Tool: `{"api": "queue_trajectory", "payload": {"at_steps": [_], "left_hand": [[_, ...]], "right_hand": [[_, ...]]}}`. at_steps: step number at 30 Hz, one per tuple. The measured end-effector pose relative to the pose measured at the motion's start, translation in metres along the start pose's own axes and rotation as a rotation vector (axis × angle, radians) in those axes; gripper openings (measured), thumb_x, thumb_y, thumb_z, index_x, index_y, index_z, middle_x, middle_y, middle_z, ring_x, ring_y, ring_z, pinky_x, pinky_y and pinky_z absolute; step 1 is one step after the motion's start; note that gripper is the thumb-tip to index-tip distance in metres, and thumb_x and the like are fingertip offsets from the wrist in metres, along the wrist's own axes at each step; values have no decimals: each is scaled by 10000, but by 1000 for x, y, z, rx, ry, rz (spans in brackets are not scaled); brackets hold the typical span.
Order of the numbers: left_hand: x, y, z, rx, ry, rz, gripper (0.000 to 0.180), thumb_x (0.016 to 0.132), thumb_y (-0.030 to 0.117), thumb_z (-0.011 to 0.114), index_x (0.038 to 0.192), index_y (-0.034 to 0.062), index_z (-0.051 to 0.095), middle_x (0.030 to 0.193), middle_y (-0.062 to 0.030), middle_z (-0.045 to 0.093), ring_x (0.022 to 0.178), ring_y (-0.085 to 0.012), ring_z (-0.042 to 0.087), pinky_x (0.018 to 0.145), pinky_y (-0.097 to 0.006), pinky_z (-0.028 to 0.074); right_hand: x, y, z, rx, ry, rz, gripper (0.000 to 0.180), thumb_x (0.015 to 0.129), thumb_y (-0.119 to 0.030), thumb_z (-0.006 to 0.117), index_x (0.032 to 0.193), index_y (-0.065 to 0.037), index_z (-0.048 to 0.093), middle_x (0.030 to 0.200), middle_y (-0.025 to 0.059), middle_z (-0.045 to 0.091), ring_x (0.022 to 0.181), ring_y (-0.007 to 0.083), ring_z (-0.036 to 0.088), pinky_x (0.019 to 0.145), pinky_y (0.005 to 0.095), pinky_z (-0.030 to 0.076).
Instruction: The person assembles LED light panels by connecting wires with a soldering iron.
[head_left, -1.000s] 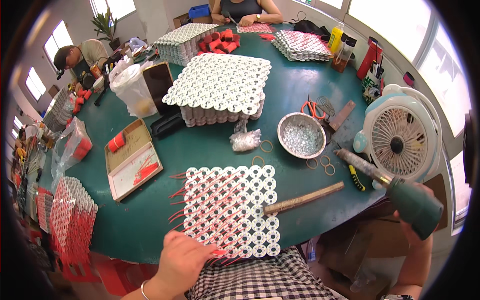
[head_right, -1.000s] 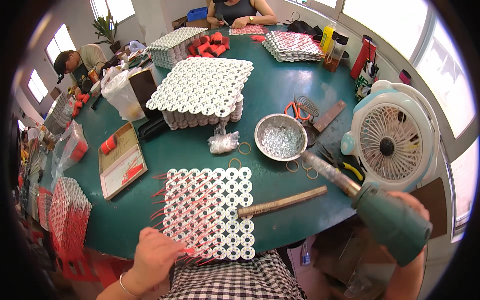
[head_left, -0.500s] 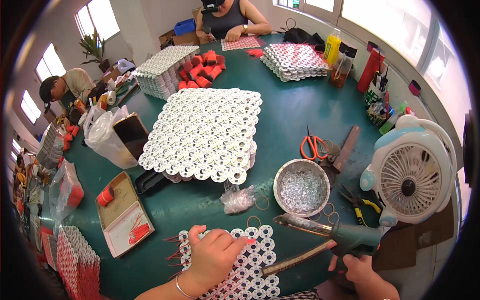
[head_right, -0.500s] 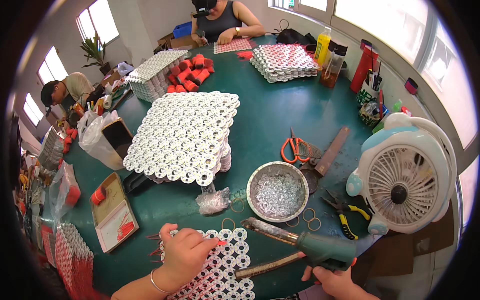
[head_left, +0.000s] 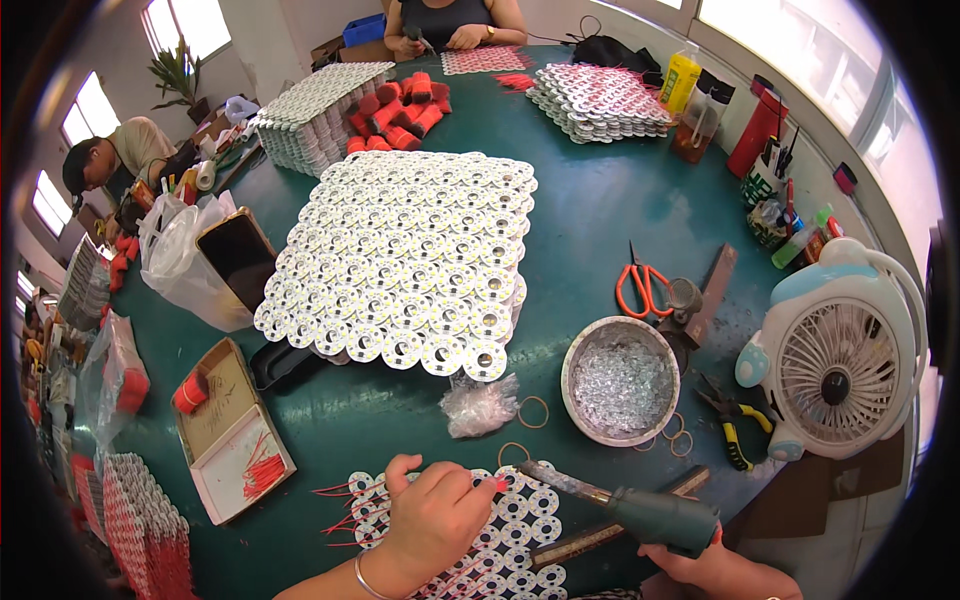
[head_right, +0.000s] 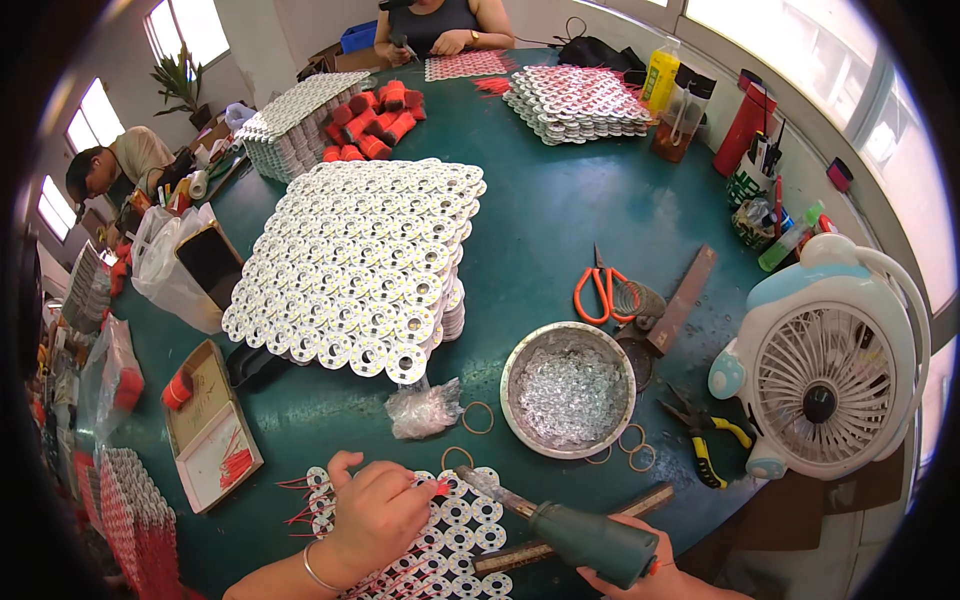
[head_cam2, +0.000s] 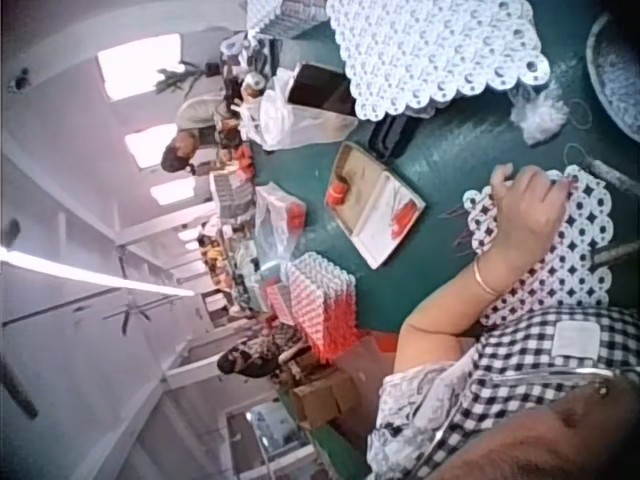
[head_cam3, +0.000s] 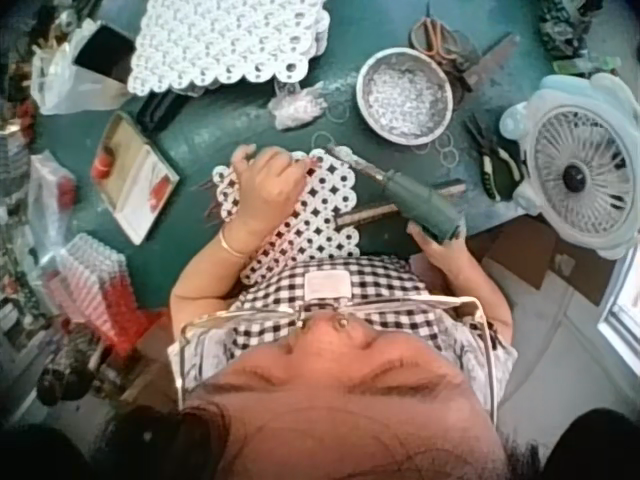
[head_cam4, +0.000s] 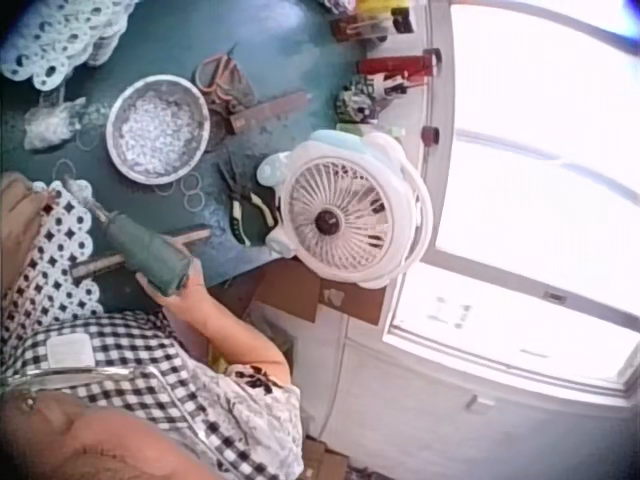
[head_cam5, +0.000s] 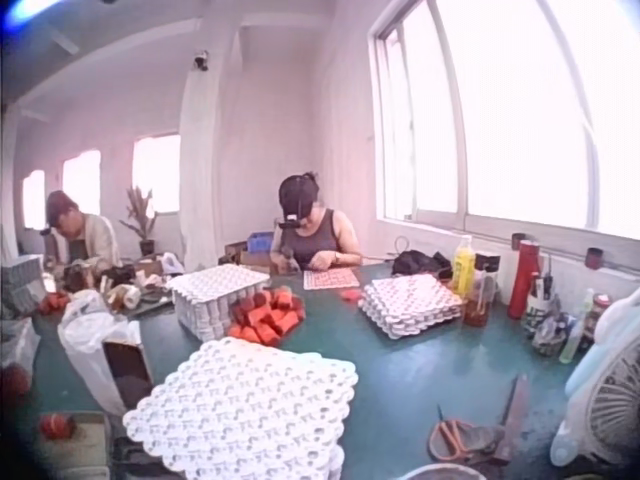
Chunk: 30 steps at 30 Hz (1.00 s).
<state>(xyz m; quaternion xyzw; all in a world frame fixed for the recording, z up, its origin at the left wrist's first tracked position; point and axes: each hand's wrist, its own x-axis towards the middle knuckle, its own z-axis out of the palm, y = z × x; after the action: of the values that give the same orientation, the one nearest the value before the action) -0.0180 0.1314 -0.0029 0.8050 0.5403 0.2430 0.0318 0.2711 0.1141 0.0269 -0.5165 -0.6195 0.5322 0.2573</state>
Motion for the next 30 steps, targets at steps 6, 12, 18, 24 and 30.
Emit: {"api": "queue_trajectory", "payload": {"at_steps": [6, 12, 18, 24, 30], "left_hand": [[-1, 1, -2, -19, -24, -17, 212, 579, 125, 676, 787, 153, 646, 676, 30, 489, 732, -140, 530, 776, -436, 271], [-1, 1, -1, -19, -16, -19, 214, 578, 121, 672, 788, 157, 648, 670, 31, 485, 718, -141, 528, 773, -435, 270], [0, 2, -1, -15, -12, -19, 213, 581, 109, 667, 787, 159, 648, 668, 29, 481, 708, -140, 524, 770, -433, 273], [0, 3, -1, -12, -9, -17, 197, 587, 119, 671, 779, 155, 645, 664, 31, 474, 710, -140, 522, 768, -430, 275], [1, 5, -3, 15, 1, -28, 109, 649, 137, 656, 752, 161, 630, 622, 36, 438, 704, -125, 518, 790, -400, 274]], "right_hand": [[-2, 4, 4, -286, 9, -142, 353, 645, -92, 683, 975, -19, 582, 876, 69, 647, 800, 167, 629, 787, 281, 458], [3, -2, 5, -181, -5, -71, 355, 638, -91, 684, 967, -18, 574, 867, 68, 650, 787, 160, 633, 747, 270, 475], [2, 1, 6, -182, -25, -110, 357, 641, -81, 683, 969, -8, 563, 852, 64, 648, 761, 146, 631, 722, 261, 479], [-6, 2, 2, -18, -4, -23, 394, 688, -51, 618, 1060, 17, 509, 798, 76, 624, 689, 160, 619, 649, 278, 489], [-9, -2, -2, 152, 33, 45, 376, 737, -17, 534, 1106, 34, 478, 770, 89, 600, 634, 159, 603, 592, 286, 493]]}}
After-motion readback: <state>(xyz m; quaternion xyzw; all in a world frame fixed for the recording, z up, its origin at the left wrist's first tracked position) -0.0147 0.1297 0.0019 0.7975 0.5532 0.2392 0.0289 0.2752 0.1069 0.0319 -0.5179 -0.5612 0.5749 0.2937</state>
